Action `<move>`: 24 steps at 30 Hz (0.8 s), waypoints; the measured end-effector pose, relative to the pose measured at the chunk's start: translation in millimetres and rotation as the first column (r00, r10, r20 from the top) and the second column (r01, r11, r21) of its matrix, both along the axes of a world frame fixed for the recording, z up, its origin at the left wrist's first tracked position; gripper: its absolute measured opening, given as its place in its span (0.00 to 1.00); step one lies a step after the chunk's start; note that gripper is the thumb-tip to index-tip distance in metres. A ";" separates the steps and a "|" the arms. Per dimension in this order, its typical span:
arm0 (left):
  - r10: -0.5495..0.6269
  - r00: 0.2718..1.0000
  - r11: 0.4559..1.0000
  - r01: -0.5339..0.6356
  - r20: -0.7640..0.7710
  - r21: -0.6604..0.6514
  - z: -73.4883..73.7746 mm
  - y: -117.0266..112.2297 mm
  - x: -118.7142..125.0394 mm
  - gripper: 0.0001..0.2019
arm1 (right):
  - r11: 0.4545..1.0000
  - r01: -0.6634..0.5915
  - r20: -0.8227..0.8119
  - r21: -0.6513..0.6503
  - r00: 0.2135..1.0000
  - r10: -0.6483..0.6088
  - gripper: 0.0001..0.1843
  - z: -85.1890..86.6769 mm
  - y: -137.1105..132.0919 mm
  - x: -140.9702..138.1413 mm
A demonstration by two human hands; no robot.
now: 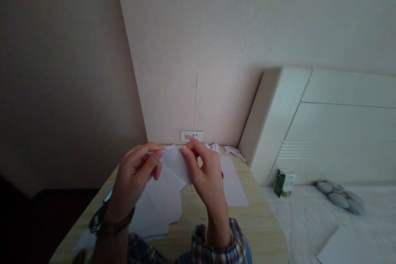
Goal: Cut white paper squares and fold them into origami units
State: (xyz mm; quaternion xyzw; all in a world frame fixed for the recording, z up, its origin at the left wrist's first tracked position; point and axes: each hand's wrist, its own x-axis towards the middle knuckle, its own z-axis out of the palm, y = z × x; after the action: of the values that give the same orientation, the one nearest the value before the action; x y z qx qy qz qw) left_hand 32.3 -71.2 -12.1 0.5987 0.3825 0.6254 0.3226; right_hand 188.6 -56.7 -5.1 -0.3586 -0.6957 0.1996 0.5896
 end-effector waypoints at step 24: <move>-0.448 0.784 0.887 0.450 0.429 0.104 -9.4 -26.6 11.8 0.13 | 0.933 -0.267 -0.418 -0.243 0.897 0.148 0.24 -18.5 -33.9 -4.4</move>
State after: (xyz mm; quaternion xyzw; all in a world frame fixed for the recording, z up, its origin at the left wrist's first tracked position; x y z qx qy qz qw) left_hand 44.1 -97.8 -21.5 0.5140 0.1472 0.6491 0.5411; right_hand 184.2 -90.6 -23.7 -0.3177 -0.5603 0.4307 0.6322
